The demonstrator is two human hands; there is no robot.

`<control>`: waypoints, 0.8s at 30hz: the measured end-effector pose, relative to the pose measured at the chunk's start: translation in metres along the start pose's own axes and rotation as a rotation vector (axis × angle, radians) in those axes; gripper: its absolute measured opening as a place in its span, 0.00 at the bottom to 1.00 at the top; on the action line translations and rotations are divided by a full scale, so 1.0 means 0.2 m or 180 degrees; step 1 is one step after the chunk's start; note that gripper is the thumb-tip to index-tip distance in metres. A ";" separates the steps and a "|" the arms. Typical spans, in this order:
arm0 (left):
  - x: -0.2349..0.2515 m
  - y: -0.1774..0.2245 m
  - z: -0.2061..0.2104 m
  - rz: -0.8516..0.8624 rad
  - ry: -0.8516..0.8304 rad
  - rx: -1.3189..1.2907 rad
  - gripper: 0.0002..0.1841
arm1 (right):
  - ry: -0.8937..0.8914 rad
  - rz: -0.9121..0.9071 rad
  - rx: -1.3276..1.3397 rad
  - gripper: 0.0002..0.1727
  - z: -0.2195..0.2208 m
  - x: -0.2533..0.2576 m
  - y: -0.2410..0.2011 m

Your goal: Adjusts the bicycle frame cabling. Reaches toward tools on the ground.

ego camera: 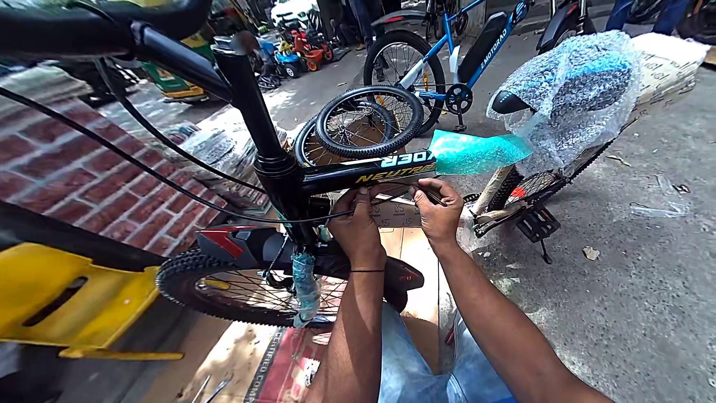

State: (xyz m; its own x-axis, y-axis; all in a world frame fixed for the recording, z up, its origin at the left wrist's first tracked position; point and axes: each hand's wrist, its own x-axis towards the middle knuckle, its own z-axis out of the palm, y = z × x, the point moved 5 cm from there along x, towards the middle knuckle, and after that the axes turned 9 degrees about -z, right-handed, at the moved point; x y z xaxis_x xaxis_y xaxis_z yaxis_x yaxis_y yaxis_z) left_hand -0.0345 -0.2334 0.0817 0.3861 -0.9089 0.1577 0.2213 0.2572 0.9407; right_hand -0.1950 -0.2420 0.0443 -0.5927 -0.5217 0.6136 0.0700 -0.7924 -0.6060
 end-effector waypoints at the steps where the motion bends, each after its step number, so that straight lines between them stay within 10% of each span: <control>1: -0.01 -0.01 -0.01 0.0129 -0.0037 -0.0020 0.06 | -0.0025 -0.0065 -0.0064 0.13 0.00 0.00 -0.01; 14: -0.09 -0.04 -0.07 0.0633 0.0455 -0.0127 0.07 | -0.1601 -0.1039 -0.0917 0.08 0.11 0.01 -0.24; 24: -0.14 0.07 -0.12 0.0096 0.0360 0.0579 0.07 | -0.1349 0.1254 -0.0500 0.12 0.23 -0.08 -0.17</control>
State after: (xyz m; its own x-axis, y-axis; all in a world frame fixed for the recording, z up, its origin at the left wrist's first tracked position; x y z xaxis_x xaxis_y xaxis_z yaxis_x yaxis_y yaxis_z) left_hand -0.0207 -0.1966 0.0841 0.4903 -0.8564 0.1615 0.0468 0.2109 0.9764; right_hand -0.1511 -0.2211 0.0786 -0.1723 -0.8729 0.4565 0.0808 -0.4743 -0.8766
